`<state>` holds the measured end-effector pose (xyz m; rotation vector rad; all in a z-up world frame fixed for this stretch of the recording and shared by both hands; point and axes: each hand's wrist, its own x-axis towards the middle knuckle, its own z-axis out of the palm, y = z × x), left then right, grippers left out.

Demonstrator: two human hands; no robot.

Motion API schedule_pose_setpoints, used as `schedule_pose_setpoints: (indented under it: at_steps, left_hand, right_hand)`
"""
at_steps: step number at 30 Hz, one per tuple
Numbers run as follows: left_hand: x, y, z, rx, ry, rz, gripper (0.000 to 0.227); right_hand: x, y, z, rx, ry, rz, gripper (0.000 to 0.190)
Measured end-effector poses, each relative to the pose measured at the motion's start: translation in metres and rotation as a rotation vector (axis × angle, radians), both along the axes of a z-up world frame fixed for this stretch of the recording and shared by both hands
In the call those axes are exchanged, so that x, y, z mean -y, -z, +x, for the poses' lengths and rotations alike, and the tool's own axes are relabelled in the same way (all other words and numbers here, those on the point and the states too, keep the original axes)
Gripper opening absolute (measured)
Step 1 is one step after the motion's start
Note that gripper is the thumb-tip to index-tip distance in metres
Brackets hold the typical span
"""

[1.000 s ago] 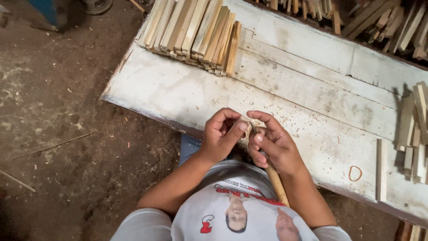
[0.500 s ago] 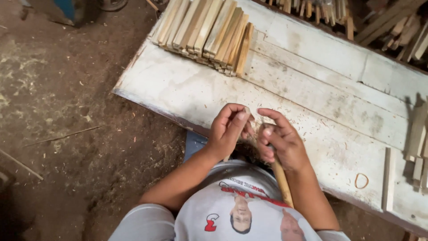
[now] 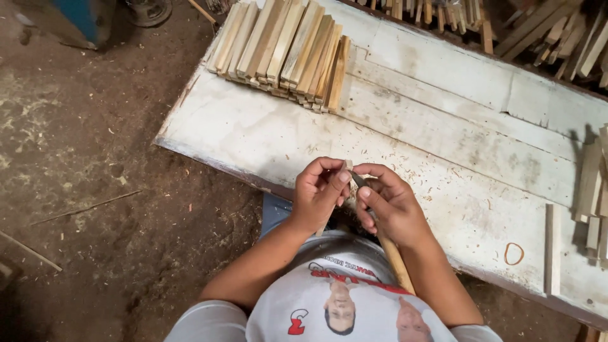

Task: The person is using a small blade to scrape and clean the ends of thin wooden sticks, likely preparing them for assembly.

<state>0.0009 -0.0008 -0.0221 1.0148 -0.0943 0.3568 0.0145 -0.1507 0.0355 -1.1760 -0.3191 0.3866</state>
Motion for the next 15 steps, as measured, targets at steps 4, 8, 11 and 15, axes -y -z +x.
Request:
schedule_pose_setpoints:
  at_steps: [4,8,11,15]
  left_hand:
    - [-0.002,-0.025,-0.001,-0.033,0.01,0.067,0.019]
    - [0.0,-0.029,-0.006,-0.167,0.123,-0.102,0.017]
    - [-0.003,-0.032,-0.006,-0.169,0.234,-0.246,0.02]
    - [-0.001,-0.029,-0.01,0.007,0.304,-0.245,0.024]
  right_hand:
    - [0.003,-0.01,-0.001,0.136,0.066,-0.196,0.034]
    - [0.004,-0.009,-0.004,0.114,0.064,-0.129,0.034]
    - [0.01,-0.001,0.002,0.066,0.028,0.012,0.036]
    - [0.018,-0.025,0.005,0.008,0.005,0.167,0.049]
